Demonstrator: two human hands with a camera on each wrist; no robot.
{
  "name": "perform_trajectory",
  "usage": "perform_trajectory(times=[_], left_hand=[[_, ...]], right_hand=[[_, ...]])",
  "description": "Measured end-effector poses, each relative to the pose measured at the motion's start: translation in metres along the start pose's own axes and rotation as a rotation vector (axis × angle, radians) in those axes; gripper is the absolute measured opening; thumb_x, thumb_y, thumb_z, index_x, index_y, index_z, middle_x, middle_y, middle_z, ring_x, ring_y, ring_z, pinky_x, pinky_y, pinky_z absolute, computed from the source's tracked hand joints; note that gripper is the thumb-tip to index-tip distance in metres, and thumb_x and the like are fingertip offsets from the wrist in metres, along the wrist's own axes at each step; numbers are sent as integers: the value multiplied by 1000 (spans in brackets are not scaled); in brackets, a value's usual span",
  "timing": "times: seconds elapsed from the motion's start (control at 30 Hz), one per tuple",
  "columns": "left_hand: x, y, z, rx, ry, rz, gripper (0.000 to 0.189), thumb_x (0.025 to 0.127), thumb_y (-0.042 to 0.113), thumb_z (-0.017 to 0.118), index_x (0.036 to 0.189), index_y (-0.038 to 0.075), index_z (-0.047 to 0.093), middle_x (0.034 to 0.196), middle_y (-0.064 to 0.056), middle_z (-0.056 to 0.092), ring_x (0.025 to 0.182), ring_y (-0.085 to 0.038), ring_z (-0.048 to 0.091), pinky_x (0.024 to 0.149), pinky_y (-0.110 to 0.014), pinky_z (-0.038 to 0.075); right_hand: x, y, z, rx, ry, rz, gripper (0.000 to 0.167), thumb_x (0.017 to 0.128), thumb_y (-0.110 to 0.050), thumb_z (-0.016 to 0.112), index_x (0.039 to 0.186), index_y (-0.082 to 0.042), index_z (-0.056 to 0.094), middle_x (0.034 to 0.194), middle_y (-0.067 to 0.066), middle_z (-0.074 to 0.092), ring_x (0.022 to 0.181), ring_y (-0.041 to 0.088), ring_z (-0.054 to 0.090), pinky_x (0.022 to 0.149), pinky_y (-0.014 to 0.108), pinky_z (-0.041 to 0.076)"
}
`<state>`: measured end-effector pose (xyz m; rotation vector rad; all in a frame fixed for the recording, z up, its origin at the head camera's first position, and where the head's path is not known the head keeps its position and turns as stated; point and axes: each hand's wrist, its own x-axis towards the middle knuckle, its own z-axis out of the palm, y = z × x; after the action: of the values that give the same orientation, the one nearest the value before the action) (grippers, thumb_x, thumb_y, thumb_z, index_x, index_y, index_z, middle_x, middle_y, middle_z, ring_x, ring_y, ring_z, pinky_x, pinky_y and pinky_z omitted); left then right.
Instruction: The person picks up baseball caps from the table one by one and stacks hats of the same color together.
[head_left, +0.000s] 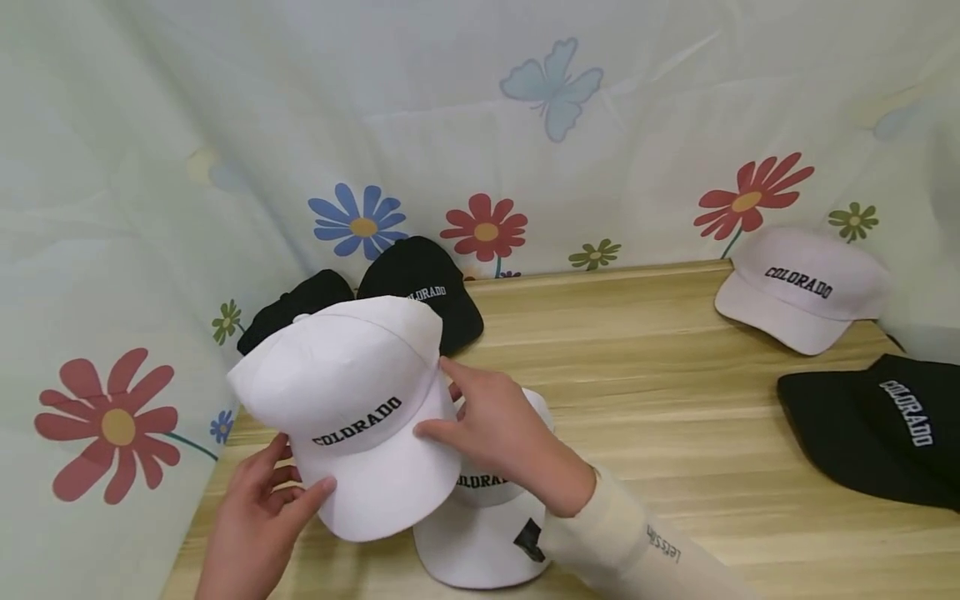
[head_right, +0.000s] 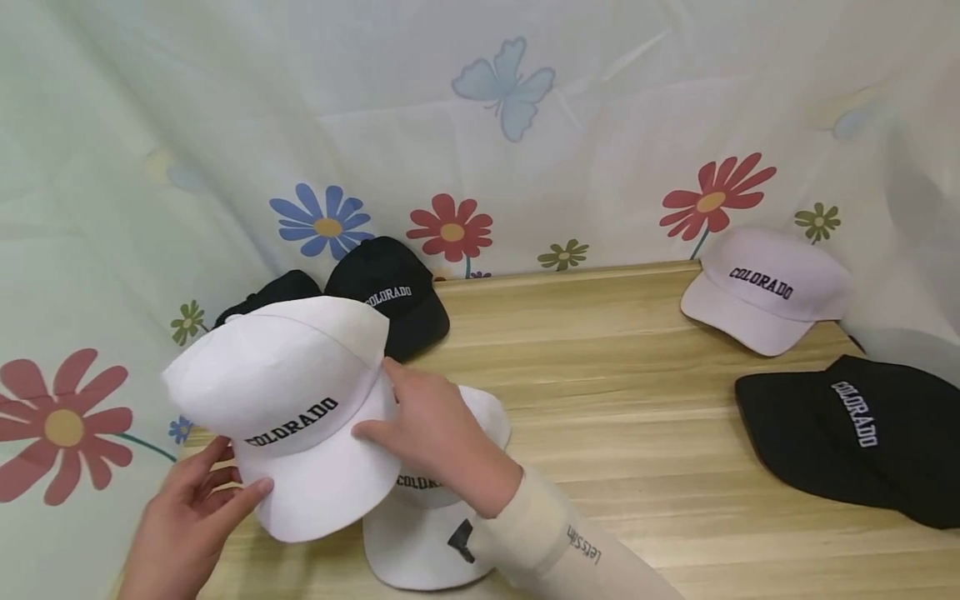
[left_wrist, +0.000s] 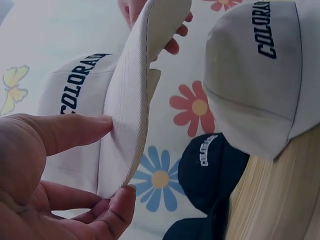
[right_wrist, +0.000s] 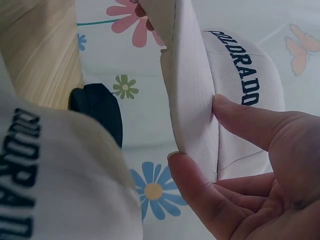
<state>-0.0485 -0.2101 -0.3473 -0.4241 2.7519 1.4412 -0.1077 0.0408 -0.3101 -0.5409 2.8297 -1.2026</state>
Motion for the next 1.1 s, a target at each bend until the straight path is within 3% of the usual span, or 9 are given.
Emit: perform_trajectory(times=[0.2, 0.5, 1.1], left_hand=[[1, 10, 11, 32, -52, 5, 79, 83, 38, 75, 150, 19, 37, 141, -8, 40, 116, -22, 52, 86, -14, 49], [0, 22, 34, 80, -119, 47, 81, 80, 36, 79, 148, 16, 40, 138, -5, 44, 112, -20, 55, 86, -21, 52], [-1, 18, 61, 97, -183, 44, 82, 74, 39, 82, 143, 12, 47, 133, -7, 49, 103, -17, 57, 81, -24, 54]], right_hand=[[-16, 15, -6, 31, 42, 57, 74, 78, -35, 81, 142, -18, 49, 94, 1, 69, 70, 6, 63, 61, 22, 51], [-41, 37, -13, 36, 95, 180, 74, 76, -28, 83, 141, -14, 51, 92, 0, 67, 66, 4, 60, 57, 21, 49], [-65, 62, -9, 61, 125, 276, 72, 75, -26, 84, 136, -4, 55, 93, 0, 69, 66, 2, 61, 58, 19, 49]])
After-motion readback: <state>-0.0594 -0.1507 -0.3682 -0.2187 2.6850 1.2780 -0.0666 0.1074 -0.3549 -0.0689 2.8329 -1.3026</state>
